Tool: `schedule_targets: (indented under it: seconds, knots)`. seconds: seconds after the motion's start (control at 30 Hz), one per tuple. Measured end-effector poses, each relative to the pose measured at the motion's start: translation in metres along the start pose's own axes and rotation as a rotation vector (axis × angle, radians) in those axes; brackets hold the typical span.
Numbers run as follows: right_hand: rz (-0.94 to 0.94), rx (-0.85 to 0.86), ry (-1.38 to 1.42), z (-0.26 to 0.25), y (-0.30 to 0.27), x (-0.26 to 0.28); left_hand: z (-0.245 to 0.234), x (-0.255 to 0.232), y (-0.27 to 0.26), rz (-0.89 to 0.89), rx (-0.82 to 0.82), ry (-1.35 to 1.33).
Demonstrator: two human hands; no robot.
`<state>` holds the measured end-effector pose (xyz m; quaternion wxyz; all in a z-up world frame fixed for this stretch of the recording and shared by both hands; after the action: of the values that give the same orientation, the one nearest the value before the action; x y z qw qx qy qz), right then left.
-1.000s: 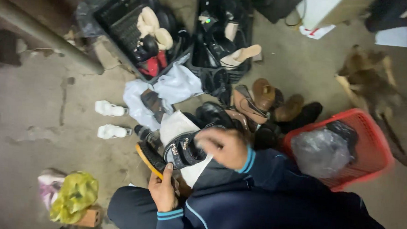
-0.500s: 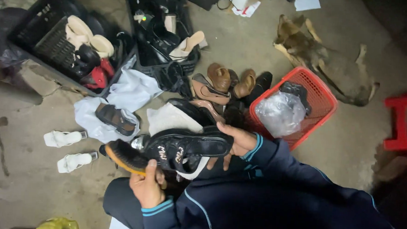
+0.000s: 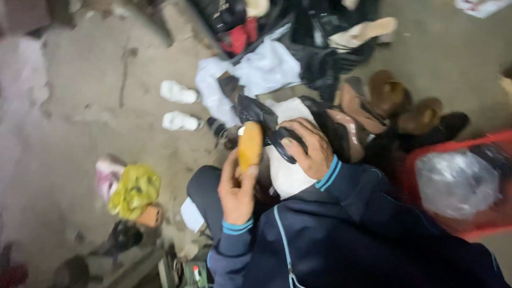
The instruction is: The person sits on the floor and uses a brush to clean several pairs of shoes. They handle a black sandal with embellishments and a black strappy sandal, brushing the surfaces and soles, then placing them back among other shoes on the floor.
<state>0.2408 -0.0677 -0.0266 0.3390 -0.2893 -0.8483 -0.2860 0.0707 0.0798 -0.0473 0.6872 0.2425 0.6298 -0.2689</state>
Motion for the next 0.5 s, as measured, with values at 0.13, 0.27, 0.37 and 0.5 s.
schedule_targets:
  seconds: [0.13, 0.27, 0.37, 0.5]
  knots:
    - [0.005, 0.022, 0.103, 0.019, 0.005, -0.002, 0.025, -0.051, -0.021, 0.056, 0.025, 0.220]
    - [-0.033, -0.061, 0.172, 0.014, 0.007, 0.003, 0.044, -0.072, -0.016, 0.198, 0.217, 0.245]
    - [-0.063, -0.075, 0.116, 0.016, -0.001, 0.003, 0.027, -0.049, 0.003, 0.248, 0.149, 0.304]
    - [-0.014, -0.161, 0.202, 0.003, -0.003, -0.006, 0.049, -0.060, -0.028, 0.266, 0.332, 0.347]
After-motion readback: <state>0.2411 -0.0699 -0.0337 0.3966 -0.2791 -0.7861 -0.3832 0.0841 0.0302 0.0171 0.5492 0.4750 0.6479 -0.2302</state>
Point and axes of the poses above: each hand's wrist, its own y-axis towards the middle knuckle, its own z-axis out of the palm, x = y × z, the point moved 4 cm from there along y, towards the middle knuckle, and after that the axes turned 14 degrees about -y, right-handed, at the moved point
